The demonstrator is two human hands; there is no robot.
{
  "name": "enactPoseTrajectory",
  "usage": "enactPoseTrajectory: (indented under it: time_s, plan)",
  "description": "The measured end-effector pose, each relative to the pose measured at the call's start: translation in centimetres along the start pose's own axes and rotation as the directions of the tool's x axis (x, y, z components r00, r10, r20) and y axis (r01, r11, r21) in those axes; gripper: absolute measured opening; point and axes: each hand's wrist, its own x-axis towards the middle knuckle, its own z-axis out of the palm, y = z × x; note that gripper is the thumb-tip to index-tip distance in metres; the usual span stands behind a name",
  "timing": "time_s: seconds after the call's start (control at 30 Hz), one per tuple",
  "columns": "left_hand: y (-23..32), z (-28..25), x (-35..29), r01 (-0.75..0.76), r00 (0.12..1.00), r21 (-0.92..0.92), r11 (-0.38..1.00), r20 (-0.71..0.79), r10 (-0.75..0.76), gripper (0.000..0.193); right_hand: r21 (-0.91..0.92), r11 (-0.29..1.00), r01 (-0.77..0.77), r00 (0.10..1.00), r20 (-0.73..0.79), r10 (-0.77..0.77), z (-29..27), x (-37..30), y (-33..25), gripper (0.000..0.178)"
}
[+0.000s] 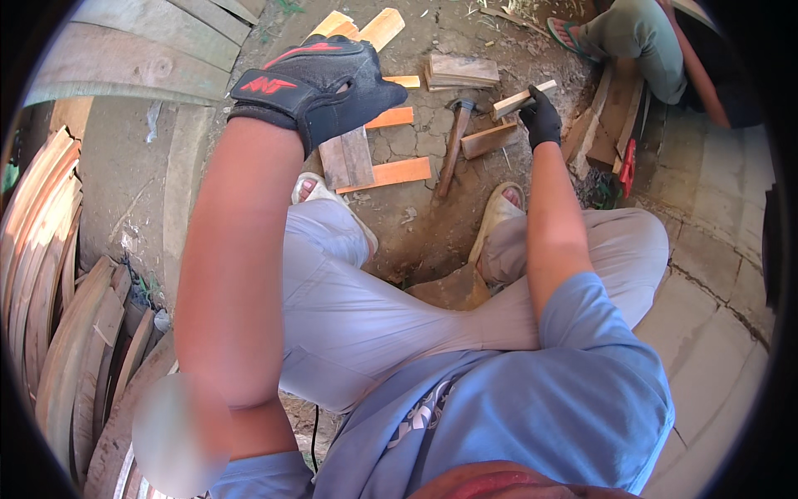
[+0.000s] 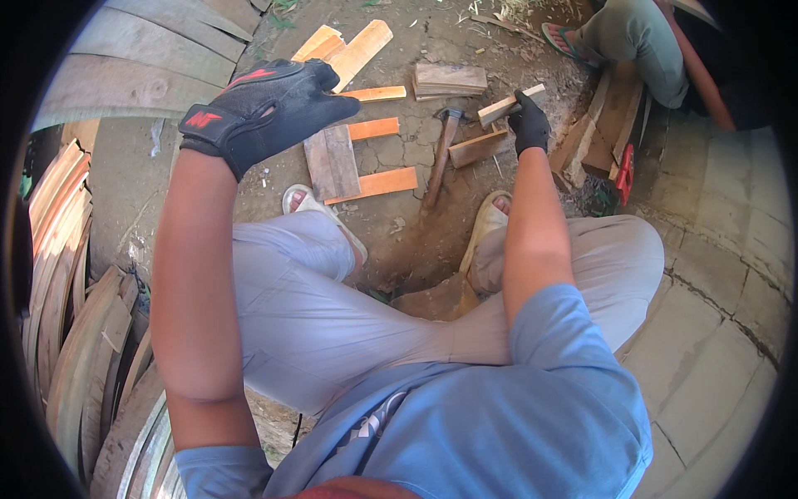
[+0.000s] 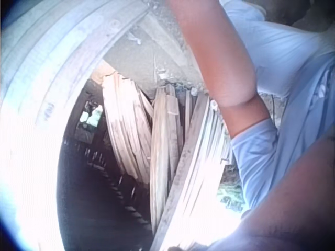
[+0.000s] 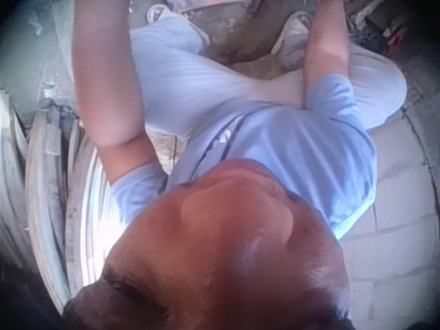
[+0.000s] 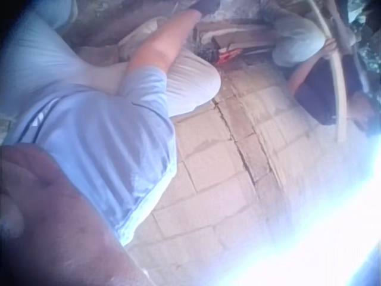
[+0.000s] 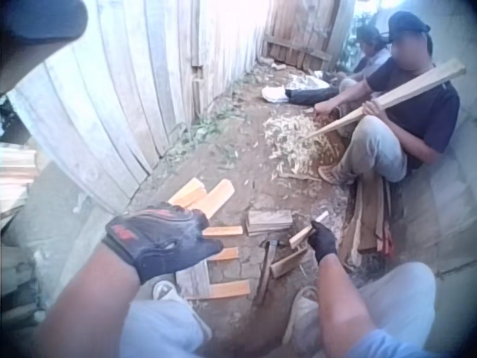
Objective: The person sits on the ground and uses a hammer to split small pieces of wood placed on a wooden block. They repeatedly position the wood, strike it with the hammer, and adjust the pieces.
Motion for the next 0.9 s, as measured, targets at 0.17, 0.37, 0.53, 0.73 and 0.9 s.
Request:
enactPoseTrajectory:
  time_s: [0.17, 0.37, 0.53, 0.73, 0.9]
  plan:
    - [-0.1, -0.2, -0.7, 0.034, 0.999, 0.028, 0.999, -0.004, -0.034, 0.057, -0.082, 0.997, 0.002, 0.938, 0.344, 0.026, 6.7, -4.3, -0.2, 0.058]
    - [-0.2, -0.9, -0.8, -0.065, 0.997, 0.115, 0.991, -0.023, 0.068, 0.05, -0.119, 0.993, 0.017, 0.72, 0.69, 0.07, 13.8, -12.5, 8.6, 0.04]
    - [-0.3, -0.2, -0.6, 0.034, 0.999, 0.054, 0.998, -0.009, -0.033, 0.051, -0.33, 0.929, 0.171, 0.763, 0.641, 0.087, 16.7, -17.4, 16.0, 0.031]
    - [-1.4, -0.3, -1.2, 0.045, 0.998, 0.0, 0.999, 0.042, -0.045, 0.053, -0.322, 0.931, 0.172, 0.773, 0.63, 0.075, 17.5, -17.6, 18.2, 0.033]
    - [-1.4, -0.2, -1.1, 0.071, 0.997, 0.02, 0.997, 0.021, -0.071, 0.052, -0.282, 0.946, 0.162, 0.79, 0.611, 0.047, 18.1, -16.9, 18.4, 0.033]
